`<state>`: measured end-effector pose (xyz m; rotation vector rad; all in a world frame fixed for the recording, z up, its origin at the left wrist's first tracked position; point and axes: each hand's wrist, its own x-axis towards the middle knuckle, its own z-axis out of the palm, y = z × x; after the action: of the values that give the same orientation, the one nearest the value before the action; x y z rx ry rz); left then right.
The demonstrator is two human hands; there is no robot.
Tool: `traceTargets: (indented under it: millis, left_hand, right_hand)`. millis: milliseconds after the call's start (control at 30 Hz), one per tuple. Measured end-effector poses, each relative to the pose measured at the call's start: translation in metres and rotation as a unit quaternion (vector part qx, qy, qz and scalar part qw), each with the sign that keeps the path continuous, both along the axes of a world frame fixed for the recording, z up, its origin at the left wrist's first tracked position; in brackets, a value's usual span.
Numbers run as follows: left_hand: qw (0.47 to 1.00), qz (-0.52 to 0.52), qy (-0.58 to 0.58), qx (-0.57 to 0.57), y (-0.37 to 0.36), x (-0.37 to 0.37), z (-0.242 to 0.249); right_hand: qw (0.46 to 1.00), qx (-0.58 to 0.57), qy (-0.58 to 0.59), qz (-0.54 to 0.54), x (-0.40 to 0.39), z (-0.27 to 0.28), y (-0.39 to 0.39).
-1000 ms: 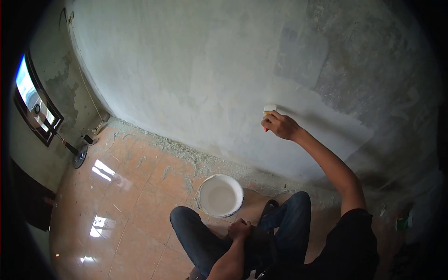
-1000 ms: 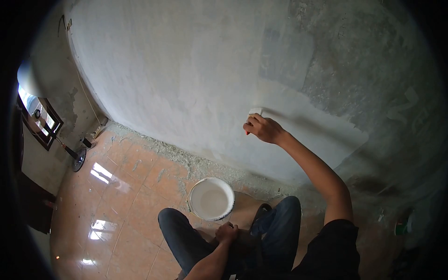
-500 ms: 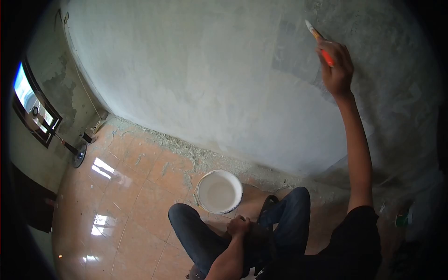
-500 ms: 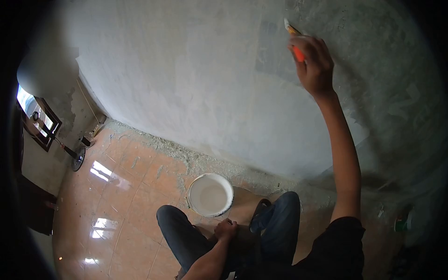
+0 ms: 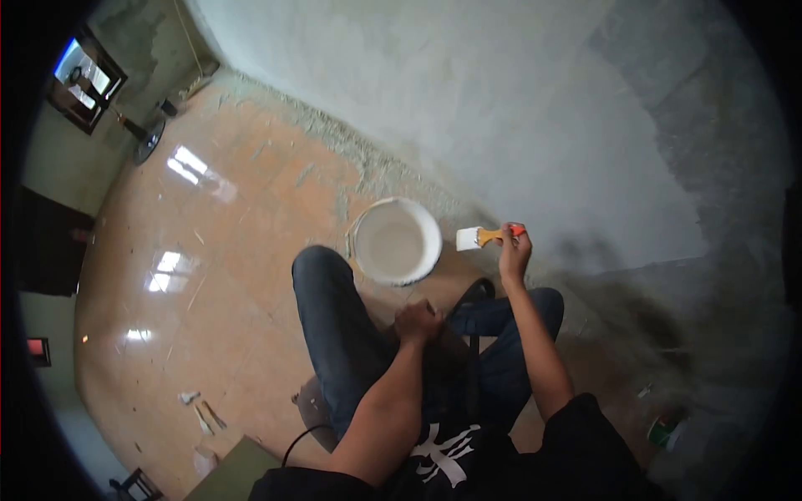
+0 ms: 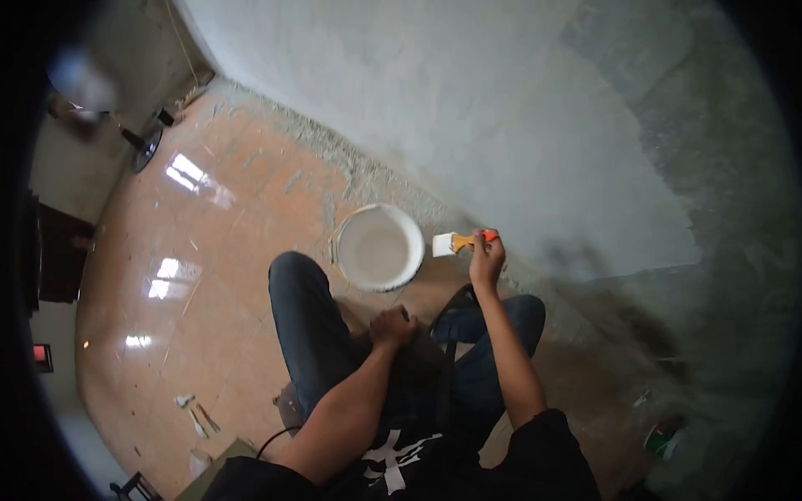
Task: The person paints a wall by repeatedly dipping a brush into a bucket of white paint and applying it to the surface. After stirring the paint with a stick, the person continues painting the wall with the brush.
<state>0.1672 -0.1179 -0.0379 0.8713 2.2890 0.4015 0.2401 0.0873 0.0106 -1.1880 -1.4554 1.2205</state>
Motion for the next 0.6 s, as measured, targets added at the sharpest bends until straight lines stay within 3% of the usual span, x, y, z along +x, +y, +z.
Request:
traceTargets:
  millis: [333, 400, 600]
  left_hand:
    - [0.999, 0.006, -0.03, -0.023, 0.003, -0.001, -0.001]
    - [0.999, 0.004, -0.036, -0.027, 0.004, 0.0, -0.002]
    - [0.999, -0.006, -0.019, -0.032, 0.006, 0.001, -0.002]
  right_hand:
    - [0.987, -0.105, -0.109, 0.058, -0.05, -0.127, -0.028]
    - [0.966, -0.066, -0.238, 0.074, -0.054, -0.151, -0.028]
    - [0.938, -0.145, -0.299, 0.101, -0.066, -0.205, -0.036]
